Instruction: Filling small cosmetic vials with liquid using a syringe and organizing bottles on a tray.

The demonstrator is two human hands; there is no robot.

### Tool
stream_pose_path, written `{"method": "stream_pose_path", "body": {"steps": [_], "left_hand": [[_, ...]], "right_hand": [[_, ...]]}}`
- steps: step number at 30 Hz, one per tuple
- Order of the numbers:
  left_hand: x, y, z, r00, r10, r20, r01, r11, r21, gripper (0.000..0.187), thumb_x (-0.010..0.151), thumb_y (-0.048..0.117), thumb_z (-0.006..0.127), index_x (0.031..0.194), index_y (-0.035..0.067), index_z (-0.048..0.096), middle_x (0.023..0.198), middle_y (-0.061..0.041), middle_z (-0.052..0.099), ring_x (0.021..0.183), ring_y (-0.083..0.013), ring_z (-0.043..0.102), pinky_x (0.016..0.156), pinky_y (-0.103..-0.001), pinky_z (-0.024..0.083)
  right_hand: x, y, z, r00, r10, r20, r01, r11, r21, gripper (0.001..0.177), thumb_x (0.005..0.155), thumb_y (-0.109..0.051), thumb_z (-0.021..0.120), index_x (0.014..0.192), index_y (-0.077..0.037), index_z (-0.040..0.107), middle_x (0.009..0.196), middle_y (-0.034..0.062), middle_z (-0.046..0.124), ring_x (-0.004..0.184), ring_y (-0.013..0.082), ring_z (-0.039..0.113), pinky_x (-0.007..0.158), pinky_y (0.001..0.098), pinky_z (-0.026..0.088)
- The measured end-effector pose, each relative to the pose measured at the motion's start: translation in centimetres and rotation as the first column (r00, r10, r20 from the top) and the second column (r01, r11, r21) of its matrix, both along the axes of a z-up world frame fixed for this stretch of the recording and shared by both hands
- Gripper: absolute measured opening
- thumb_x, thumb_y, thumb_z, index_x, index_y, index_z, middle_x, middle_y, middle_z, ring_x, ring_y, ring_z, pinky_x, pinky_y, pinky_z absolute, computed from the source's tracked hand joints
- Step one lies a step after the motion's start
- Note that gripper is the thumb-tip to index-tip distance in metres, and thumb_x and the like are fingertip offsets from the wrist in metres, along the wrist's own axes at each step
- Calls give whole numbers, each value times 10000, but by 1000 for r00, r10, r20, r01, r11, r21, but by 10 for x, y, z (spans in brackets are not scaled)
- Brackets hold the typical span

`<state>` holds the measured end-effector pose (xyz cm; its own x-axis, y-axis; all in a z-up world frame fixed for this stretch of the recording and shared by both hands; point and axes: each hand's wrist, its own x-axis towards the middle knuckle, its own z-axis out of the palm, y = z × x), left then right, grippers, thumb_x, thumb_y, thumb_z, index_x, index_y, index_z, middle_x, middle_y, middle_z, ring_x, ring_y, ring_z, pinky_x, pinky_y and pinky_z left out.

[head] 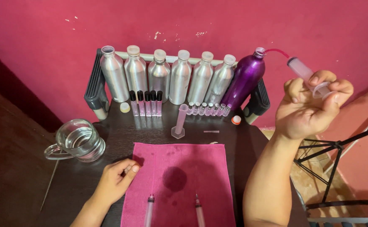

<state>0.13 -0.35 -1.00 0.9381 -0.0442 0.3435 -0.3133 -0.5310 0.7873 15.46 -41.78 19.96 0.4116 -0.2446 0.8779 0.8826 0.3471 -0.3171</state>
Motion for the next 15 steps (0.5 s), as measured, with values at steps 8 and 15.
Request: {"method": "stream_pose_path", "body": {"steps": [8, 15], "left_hand": [[-2, -3, 7, 1000, -15, -2, 15, 1000, 19, 229, 954, 305, 642, 827, 130, 717, 618, 49, 548, 573, -106, 515, 589, -291, 450], [-9, -7, 24, 999, -31, -18, 32, 999, 10, 274, 982, 311, 615, 784, 134, 681, 598, 36, 542, 568, -113, 516, 603, -301, 433]], "right_hand": [[-54, 12, 1, 991, -123, 48, 124, 992, -23, 310, 982, -406, 445, 1145, -154, 525, 1038, 13, 472, 593, 139, 283, 611, 315, 286], [-161, -1, -56, 983, -132, -129, 87, 947, -310, 325, 952, -431, 763, 965, -165, 577, 1019, 9, 508, 761, 114, 494, 741, 269, 477]]}}
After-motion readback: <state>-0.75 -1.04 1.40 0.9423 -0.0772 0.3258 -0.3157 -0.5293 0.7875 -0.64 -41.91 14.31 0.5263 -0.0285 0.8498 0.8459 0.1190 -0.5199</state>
